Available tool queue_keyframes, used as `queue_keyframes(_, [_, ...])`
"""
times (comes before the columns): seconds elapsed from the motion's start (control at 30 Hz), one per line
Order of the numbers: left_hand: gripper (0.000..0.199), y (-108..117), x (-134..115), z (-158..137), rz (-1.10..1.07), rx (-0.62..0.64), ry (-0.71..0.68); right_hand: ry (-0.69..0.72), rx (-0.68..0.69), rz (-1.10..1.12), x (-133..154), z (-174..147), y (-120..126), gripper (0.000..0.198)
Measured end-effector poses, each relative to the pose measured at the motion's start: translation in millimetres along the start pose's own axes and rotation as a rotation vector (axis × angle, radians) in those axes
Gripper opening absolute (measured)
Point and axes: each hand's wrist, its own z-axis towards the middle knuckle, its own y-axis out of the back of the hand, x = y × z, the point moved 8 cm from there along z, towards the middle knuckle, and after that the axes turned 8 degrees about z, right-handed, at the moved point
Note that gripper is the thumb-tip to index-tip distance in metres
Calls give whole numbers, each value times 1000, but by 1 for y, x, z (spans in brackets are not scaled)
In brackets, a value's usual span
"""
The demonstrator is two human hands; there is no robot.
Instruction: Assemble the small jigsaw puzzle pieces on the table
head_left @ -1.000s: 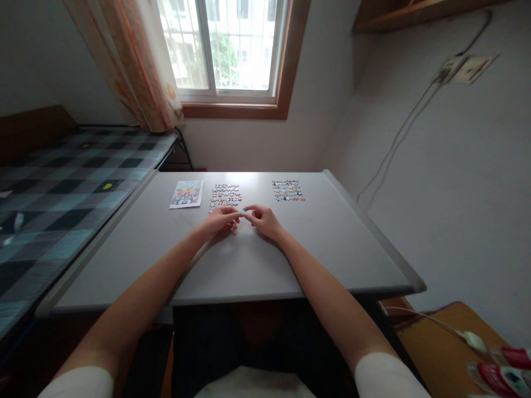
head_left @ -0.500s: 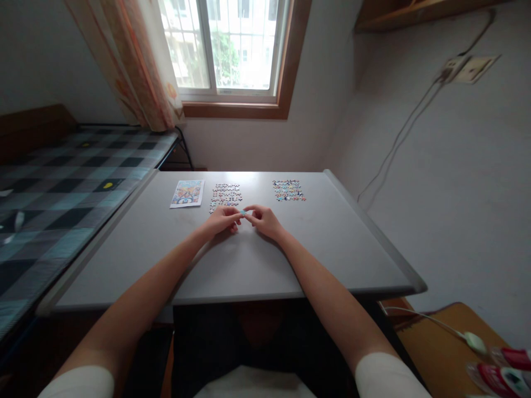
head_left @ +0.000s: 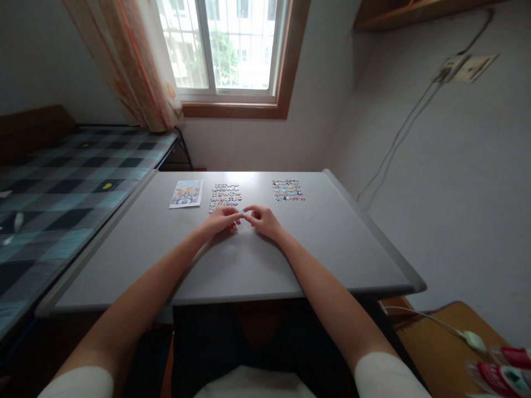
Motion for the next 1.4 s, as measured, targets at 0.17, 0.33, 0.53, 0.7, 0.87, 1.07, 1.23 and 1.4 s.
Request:
queue_keyframes(0.17, [39, 0, -1, -1, -18, -3, 7, 25, -10, -39, 2, 0, 1, 36])
queue_keyframes(0.33, [40, -1, 0, 0, -36, 5, 9, 51, -16, -92, 6, -1, 1, 35])
queue_keyframes(0.53, [40, 1, 1, -1, -44, -20, 17, 52, -21, -123, 5, -1, 1, 33])
queue_keyframes(0.7, [39, 5, 3, -2, -58, -56, 32, 43, -9, -137, 5, -2, -1, 31])
queue_keyframes(0.87, [39, 5, 2, -2, -64, -57, 32, 51, -9, -145, 7, -2, -1, 30])
queue_keyframes(1.07, [40, 6, -2, -2, -62, -80, 5, 81, -27, -145, 13, -3, 1, 29])
queue_keyframes(1.23, [38, 8, 0, 1, -18, -100, -11, 59, -36, -194, 10, -3, 1, 26])
queue_keyframes(1.4, [26, 23, -7, 0, 387, -276, -90, -70, -107, -468, 1, -2, 12, 21])
